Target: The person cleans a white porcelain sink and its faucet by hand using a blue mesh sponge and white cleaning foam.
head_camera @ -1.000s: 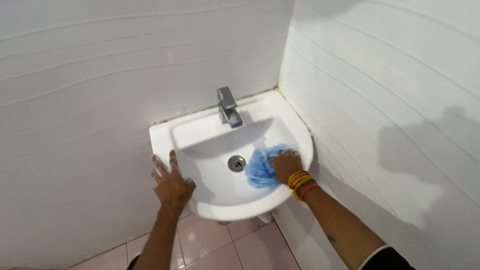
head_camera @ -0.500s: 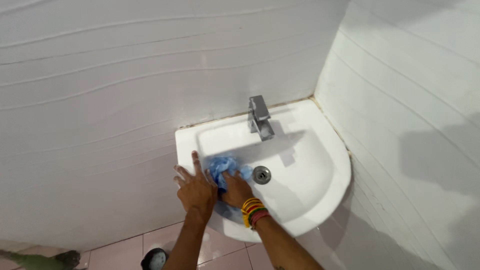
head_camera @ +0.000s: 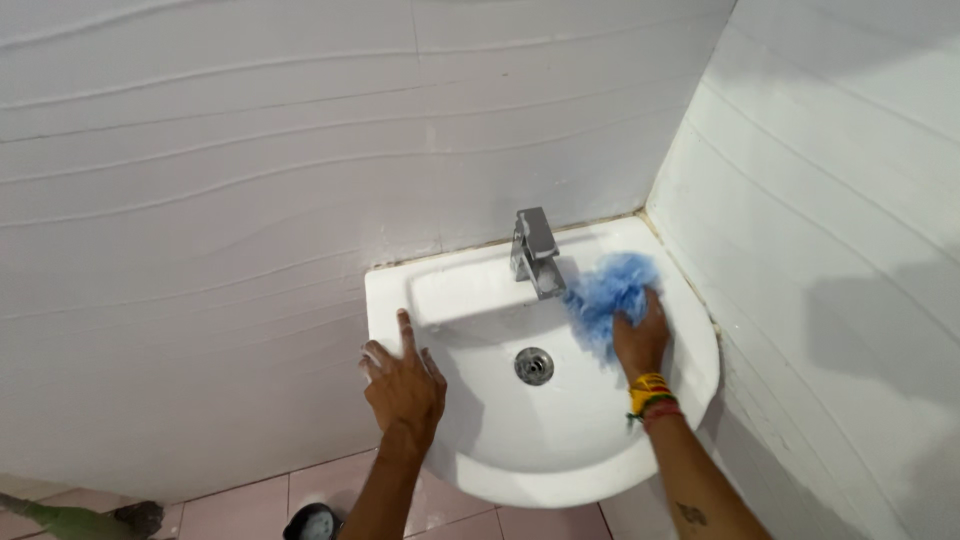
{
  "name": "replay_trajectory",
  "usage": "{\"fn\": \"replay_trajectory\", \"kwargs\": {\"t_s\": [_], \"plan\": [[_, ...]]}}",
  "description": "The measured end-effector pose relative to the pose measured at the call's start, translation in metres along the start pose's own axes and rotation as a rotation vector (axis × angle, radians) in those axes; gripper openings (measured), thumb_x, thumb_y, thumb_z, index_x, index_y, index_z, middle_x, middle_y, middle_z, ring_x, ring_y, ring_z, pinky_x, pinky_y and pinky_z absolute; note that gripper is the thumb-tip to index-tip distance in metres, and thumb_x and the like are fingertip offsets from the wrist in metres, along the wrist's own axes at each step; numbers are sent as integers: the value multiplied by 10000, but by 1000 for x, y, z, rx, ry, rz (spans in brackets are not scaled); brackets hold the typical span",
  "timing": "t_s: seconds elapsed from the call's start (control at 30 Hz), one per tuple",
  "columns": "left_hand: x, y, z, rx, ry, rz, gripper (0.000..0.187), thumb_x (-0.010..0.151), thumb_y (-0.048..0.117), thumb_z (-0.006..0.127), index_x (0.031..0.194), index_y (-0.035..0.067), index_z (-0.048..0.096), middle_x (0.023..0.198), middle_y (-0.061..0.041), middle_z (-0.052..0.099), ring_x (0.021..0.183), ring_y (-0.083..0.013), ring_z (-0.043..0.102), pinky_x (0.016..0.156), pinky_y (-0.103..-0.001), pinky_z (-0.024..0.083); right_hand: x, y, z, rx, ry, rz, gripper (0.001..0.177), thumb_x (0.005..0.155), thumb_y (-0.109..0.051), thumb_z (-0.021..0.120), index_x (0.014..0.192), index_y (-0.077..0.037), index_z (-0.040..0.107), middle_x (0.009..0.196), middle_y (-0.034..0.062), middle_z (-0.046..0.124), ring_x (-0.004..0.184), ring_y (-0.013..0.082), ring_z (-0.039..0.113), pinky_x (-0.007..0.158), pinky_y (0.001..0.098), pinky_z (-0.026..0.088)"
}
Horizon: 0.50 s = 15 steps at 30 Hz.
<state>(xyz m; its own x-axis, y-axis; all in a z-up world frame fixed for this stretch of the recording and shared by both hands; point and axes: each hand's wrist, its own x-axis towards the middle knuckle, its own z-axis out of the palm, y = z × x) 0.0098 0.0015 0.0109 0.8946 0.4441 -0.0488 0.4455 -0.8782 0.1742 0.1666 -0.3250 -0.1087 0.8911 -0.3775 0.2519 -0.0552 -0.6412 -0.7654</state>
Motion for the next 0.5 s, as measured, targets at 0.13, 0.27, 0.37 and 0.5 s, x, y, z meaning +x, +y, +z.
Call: {"fn": "replay_trajectory", "kwargs": {"t_s": [0.13,0.27,0.37,0.5], "plan": [[5,1,6,-12,55,4,651,1063,428,339,1646,280,93,1490,-371,312,1337,-531,427,801,-495,627,-42,-63,42,-32,331,-253,655,838,-210,741,1438,-26,556,1593,281,426,1431,453,438,1116,504,389],[6,0,9,-37,23,-16,628,1068,424,312,1642,301,88,1497,-371,306,1346,-543,411,834,-503,619,-130,-171,86,94,-80,-138,563,814,-249,701,1357,-113,633,1520,116,533,1380,285,530,1171,482,443],[9,-4,12,49,50,31,801,950,475,466,1618,245,90,1491,-375,293,1324,-527,423,857,-499,603,-156,-200,74,-90,-260,-460,488,717,-155,775,1205,-155,764,1455,100,557,1399,288,493,1186,572,368],[5,-1,18,18,112,48,671,1026,451,327,1630,256,107,1468,-394,312,1316,-558,430,832,-520,609,-122,-174,57,-32,-426,-497,506,735,-188,772,1239,-174,721,1507,72,548,1207,328,588,986,463,527]]}}
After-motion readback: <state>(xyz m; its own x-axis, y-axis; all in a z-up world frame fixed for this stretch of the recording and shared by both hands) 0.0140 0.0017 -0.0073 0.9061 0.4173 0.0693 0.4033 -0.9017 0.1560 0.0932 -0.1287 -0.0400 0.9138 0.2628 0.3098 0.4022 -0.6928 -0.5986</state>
